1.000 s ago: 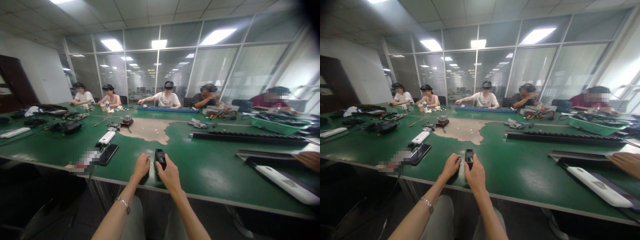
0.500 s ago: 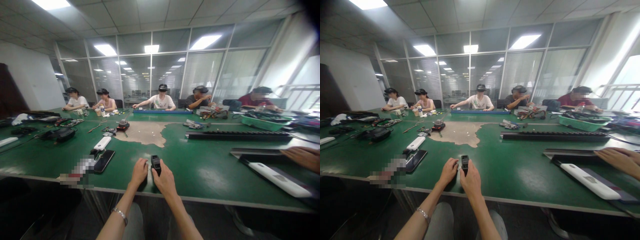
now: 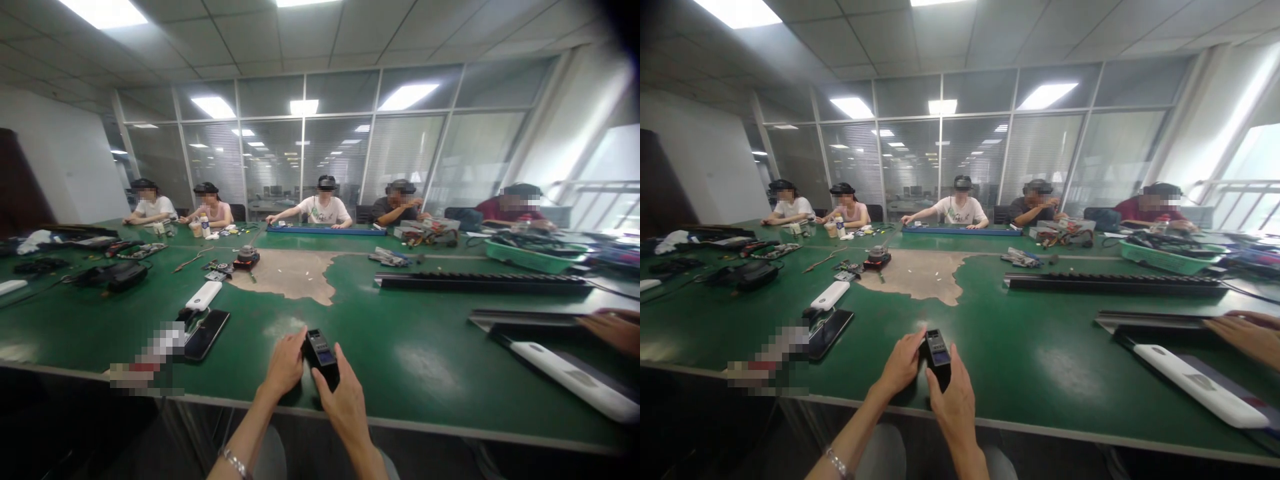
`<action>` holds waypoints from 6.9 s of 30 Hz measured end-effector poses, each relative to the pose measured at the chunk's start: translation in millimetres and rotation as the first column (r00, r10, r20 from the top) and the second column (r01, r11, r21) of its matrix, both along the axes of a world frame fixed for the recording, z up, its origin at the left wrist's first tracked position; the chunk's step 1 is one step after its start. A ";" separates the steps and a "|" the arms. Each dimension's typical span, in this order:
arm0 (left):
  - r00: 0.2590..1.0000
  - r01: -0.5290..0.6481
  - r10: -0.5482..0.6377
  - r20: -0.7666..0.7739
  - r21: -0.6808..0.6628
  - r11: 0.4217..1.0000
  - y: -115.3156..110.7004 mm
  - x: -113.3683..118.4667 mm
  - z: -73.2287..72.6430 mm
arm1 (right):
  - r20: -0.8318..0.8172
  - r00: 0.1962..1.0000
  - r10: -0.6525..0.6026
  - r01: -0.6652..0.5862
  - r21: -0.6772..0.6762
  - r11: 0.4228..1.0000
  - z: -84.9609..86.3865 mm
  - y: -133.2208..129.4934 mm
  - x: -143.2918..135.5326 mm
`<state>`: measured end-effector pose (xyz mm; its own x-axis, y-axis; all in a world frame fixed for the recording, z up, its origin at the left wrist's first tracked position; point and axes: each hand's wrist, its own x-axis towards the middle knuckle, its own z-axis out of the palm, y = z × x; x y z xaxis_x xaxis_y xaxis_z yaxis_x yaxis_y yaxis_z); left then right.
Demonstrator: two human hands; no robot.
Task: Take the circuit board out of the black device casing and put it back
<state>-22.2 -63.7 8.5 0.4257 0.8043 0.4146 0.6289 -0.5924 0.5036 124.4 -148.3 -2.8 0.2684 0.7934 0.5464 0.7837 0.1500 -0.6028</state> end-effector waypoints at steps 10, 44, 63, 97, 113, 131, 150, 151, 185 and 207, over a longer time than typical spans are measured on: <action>1.000 -0.020 0.019 -0.012 -0.080 0.997 2.6 -0.1 1.9 | 0.036 0.996 -0.084 0.086 -0.055 0.995 1.0 0.8 -13.0; 0.997 -0.076 0.077 0.002 -0.117 0.990 1.6 0.0 1.3 | -0.001 0.987 -0.162 0.162 0.062 0.985 -6.6 8.2 49.1; 0.989 -0.025 0.038 0.143 -0.090 0.996 14.0 -2.2 -17.6 | -0.162 0.982 -0.101 0.111 0.052 0.992 42.3 -1.7 30.2; 1.000 -0.005 0.005 0.013 -0.012 1.000 4.9 -2.7 -3.0 | 0.065 0.996 0.069 -0.069 -0.004 0.998 4.3 -2.5 -6.0; 0.999 -0.003 0.002 -0.045 -0.020 1.000 2.0 -2.1 0.3 | -0.054 0.996 -0.067 0.063 -0.059 0.996 15.8 9.8 -23.3; 0.999 -0.048 0.048 -0.010 0.051 0.998 15.7 -2.0 -19.6 | -0.079 0.977 -0.196 0.199 0.027 0.980 39.7 11.6 41.0; 0.999 -0.022 0.021 0.028 0.031 0.999 10.5 -2.4 -14.5 | 0.026 0.988 -0.152 0.149 0.110 0.983 -10.8 16.6 54.4; 0.999 -0.022 0.021 0.030 0.029 0.999 10.5 -2.6 -14.4 | 0.024 0.988 -0.152 0.149 0.106 0.983 -10.1 16.3 54.0; 0.968 -0.048 0.049 0.246 -0.010 0.999 24.0 -3.4 -30.1 | 0.126 0.990 -0.063 0.062 0.009 0.998 37.7 20.8 -18.4; 0.999 -0.023 0.022 0.037 0.029 0.999 14.5 -4.4 -17.5 | 0.025 1.000 -0.003 0.002 0.029 1.000 1.2 20.2 -20.0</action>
<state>-26.6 -49.2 -8.9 0.3919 0.8004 0.4536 0.6234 -0.5936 0.5089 104.3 -128.1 -1.6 0.2564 0.7763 0.5759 0.7986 0.1655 -0.5787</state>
